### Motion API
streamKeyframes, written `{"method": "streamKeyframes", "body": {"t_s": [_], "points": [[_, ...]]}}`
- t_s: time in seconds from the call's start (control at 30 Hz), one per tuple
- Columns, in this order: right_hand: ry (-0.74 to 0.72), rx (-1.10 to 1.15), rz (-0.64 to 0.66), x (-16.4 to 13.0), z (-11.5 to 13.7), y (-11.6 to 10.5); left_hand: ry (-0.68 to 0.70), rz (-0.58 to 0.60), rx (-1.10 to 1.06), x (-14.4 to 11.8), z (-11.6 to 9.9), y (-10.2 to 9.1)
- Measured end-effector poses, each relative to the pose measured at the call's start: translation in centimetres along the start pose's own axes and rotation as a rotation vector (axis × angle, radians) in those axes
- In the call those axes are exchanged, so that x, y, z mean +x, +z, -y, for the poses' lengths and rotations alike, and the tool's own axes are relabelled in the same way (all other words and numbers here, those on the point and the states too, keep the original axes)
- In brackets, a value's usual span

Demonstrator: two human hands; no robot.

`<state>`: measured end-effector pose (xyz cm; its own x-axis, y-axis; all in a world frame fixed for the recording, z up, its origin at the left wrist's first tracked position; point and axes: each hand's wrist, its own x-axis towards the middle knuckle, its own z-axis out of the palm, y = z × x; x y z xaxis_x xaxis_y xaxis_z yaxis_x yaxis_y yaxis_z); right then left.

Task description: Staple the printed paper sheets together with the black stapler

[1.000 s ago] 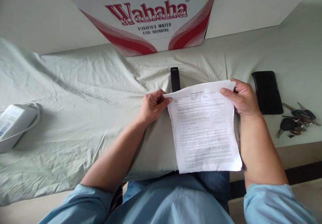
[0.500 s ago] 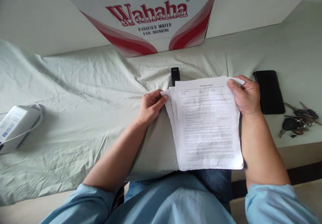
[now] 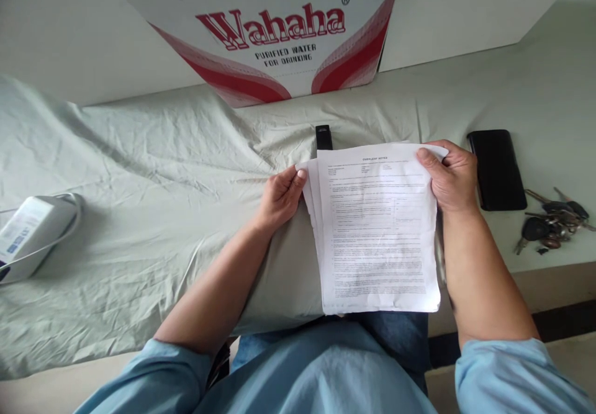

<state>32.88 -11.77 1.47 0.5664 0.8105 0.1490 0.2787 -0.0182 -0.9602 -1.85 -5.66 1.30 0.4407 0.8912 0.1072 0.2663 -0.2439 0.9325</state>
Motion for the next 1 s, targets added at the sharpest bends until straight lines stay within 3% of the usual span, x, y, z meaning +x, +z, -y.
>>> {"method": "streamKeyframes", "body": {"t_s": [0.43,0.63,0.87,1.0], "points": [[0.007,-0.05,0.055,-0.8,1.1,0.9,0.043,0.094,0.009,-0.1,-0.3,-0.1],[-0.061,-0.003,0.024,-0.6,0.1,0.8,0.019,0.036,0.021,0.0,0.2,0.1],[-0.16,0.132,-0.114,0.6,-1.2,0.9,0.064,-0.002,0.001,0.1,0.4,0.3],[-0.149,0.143,-0.101,0.5,-1.1,1.2,0.062,-0.008,-0.028,0.1,0.5,0.4]]}}
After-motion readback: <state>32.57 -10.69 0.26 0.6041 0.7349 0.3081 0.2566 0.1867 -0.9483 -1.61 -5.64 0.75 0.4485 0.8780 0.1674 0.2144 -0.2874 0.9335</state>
